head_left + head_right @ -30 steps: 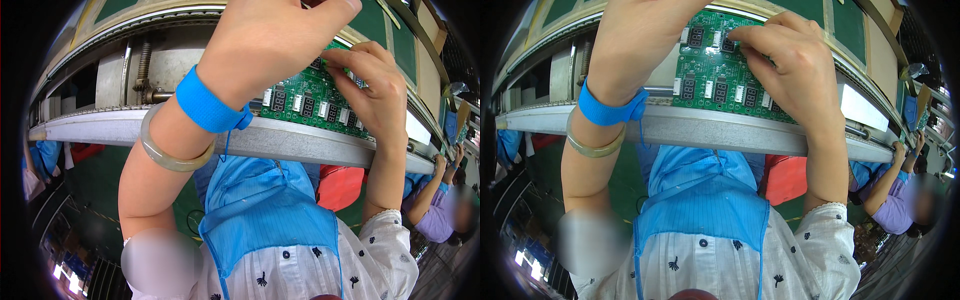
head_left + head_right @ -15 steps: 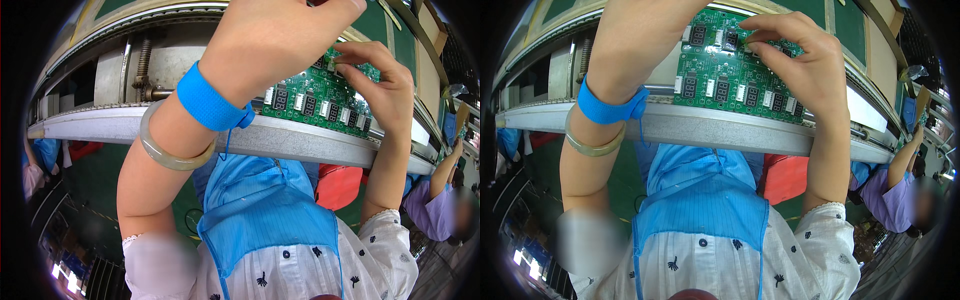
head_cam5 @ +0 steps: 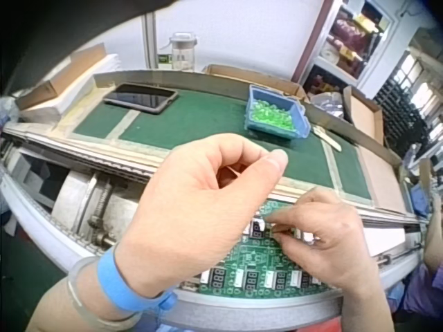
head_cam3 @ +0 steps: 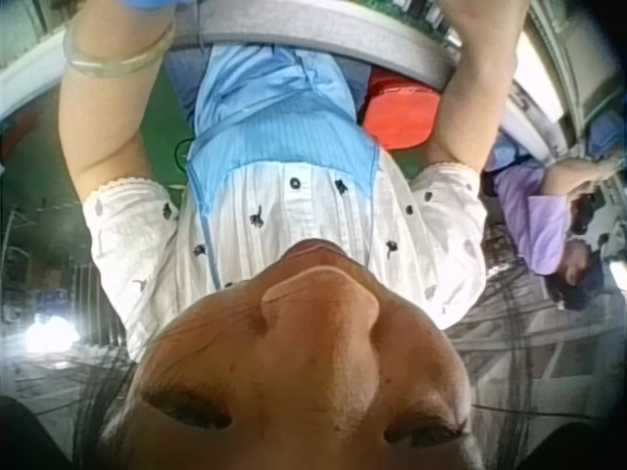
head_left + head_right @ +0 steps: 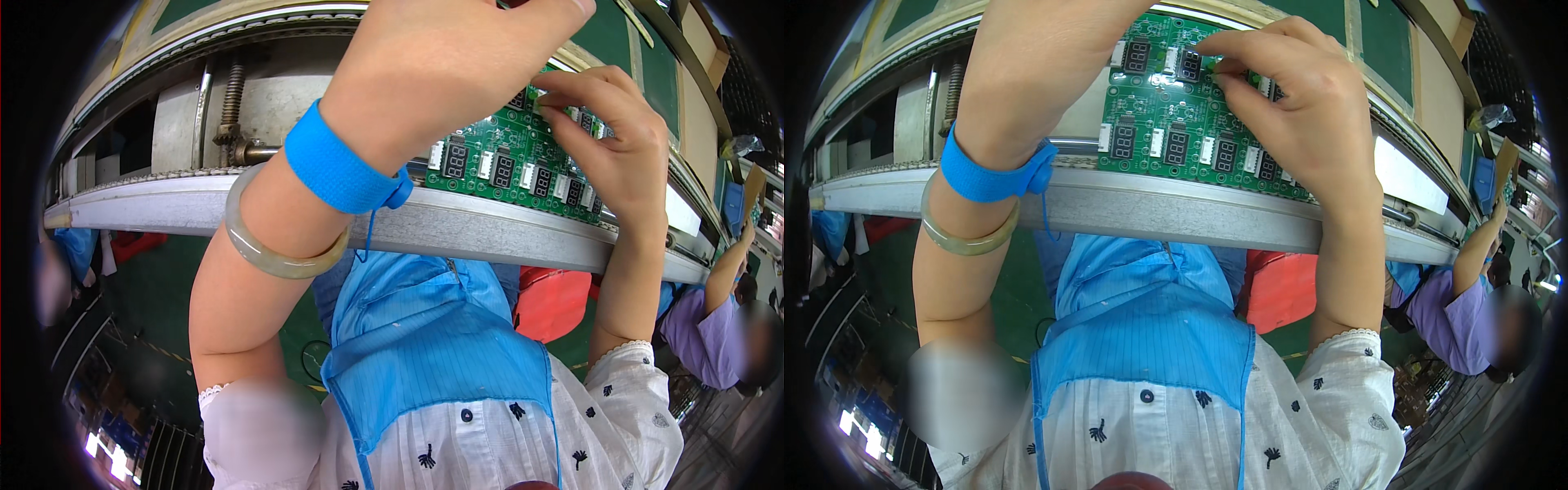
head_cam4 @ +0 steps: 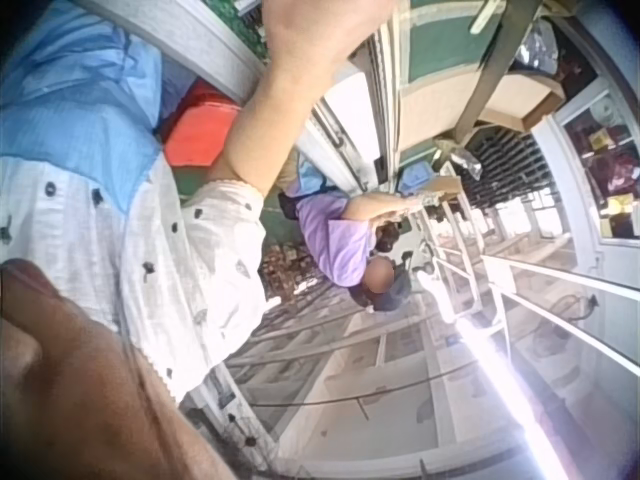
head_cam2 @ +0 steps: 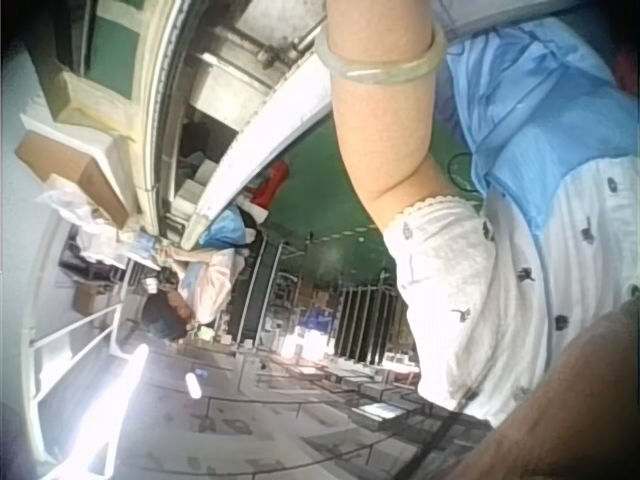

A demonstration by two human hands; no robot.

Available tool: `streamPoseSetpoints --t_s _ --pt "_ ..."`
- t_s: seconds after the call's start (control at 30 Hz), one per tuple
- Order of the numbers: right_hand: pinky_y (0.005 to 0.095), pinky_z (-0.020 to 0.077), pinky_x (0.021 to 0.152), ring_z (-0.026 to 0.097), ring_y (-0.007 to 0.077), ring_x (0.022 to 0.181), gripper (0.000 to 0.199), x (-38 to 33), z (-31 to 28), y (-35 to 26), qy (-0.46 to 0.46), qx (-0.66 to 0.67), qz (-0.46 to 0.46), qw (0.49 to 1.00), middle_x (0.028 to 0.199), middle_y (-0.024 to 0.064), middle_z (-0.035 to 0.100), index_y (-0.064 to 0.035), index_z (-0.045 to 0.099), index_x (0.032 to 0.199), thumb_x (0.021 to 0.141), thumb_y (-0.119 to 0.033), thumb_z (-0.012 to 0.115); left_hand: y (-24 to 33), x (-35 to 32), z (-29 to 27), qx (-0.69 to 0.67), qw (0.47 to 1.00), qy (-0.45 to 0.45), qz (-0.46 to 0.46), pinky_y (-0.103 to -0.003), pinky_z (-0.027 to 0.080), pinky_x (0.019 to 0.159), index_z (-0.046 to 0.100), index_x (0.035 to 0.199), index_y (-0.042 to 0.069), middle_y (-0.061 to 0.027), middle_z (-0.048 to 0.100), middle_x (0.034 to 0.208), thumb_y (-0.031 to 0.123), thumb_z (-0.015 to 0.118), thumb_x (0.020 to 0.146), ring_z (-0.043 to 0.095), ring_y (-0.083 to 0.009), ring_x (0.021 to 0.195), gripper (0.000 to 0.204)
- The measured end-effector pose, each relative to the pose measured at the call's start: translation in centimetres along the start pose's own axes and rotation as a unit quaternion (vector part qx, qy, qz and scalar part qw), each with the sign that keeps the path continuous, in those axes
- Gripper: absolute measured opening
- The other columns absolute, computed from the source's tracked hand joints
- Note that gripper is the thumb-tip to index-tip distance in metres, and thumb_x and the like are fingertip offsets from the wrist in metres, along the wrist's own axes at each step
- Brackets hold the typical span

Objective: Assembling electronic components onto green printed circuit boards (PCBs) by manually placing small modules into slots.

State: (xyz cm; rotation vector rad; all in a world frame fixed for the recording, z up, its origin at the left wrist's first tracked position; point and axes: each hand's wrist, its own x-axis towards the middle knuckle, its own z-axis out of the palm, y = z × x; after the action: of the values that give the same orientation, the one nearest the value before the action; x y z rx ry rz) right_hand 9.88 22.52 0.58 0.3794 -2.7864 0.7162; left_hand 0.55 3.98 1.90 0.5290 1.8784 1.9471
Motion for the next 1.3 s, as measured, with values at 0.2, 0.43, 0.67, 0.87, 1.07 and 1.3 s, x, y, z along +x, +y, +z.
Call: streamPoseSetpoints --t_s 0.2,0.43,0.67,0.87,1.07,1.3 --pt "0.0379 0.0523 0.078 0.067 0.0243 0.085 0.027 0.1 0.1 -0.3 0.005 -0.044 -0.031 0.999 0.083 0.0072 0.071 -0.0084 0.078 0.103 0.077 -0.002 0.075 0.3 0.1 0.0 0.014 1.0 -0.001 -0.014 -0.021 0.043 0.06 0.072 0.097 -0.003 0.0002 0.064 0.075 0.023 0.069 0.1 0.052 -0.0038 0.067 0.027" --pt "0.034 0.0548 0.079 0.069 0.0222 0.088 0.032 0.2 -0.3 -0.6 -0.021 -0.084 -0.05 0.995 0.087 0.0071 0.075 -0.0042 0.078 0.105 0.075 0.005 0.074 0.4 0.0 0.0 0.033 0.999 -0.002 -0.01 -0.021 0.043 0.059 0.072 0.096 -0.003 0.0001 0.064 0.075 0.023 0.068 0.101 0.052 -0.004 0.067 0.027" --pt "0.0349 0.0544 0.08 0.069 0.0227 0.088 0.033 0.2 -0.3 -0.8 -0.024 -0.092 -0.049 0.994 0.087 0.0074 0.075 -0.0042 0.078 0.105 0.074 0.005 0.073 0.4 0.0 0.0 0.027 1.0 -0.002 -0.003 -0.021 0.044 0.06 0.072 0.097 -0.003 -0.0005 0.064 0.075 0.023 0.068 0.101 0.053 -0.0043 0.067 0.027" --pt "0.0352 0.0536 0.081 0.068 0.0231 0.088 0.034 0.3 -0.4 -0.9 -0.029 -0.097 -0.054 0.993 0.087 0.0073 0.074 -0.0043 0.077 0.106 0.074 0.005 0.073 0.5 0.0 0.1 0.033 0.999 -0.003 -0.01 -0.022 0.044 0.06 0.072 0.097 -0.003 -0.0005 0.064 0.075 0.024 0.068 0.101 0.053 -0.0045 0.067 0.027" --pt "0.0353 0.0515 0.082 0.067 0.0228 0.087 0.032 0.2 -0.4 -1.0 -0.023 -0.115 -0.057 0.992 0.086 0.0054 0.074 -0.0059 0.077 0.105 0.074 0.002 0.074 0.5 0.0 0.1 0.04 0.999 -0.004 -0.014 -0.022 0.044 0.06 0.072 0.097 -0.003 -0.0005 0.064 0.075 0.024 0.068 0.101 0.053 -0.0045 0.067 0.028" --pt "0.0354 0.0481 0.081 0.065 0.0213 0.087 0.032 0.5 -0.5 -2.0 -0.041 -0.153 -0.024 0.987 0.084 0.0026 0.072 -0.0083 0.078 0.105 0.074 0.0 0.075 0.3 0.0 0.1 0.022 1.0 0.001 -0.004 -0.022 0.043 0.059 0.071 0.096 -0.003 0.0 0.064 0.074 0.024 0.068 0.101 0.053 -0.0041 0.067 0.028"
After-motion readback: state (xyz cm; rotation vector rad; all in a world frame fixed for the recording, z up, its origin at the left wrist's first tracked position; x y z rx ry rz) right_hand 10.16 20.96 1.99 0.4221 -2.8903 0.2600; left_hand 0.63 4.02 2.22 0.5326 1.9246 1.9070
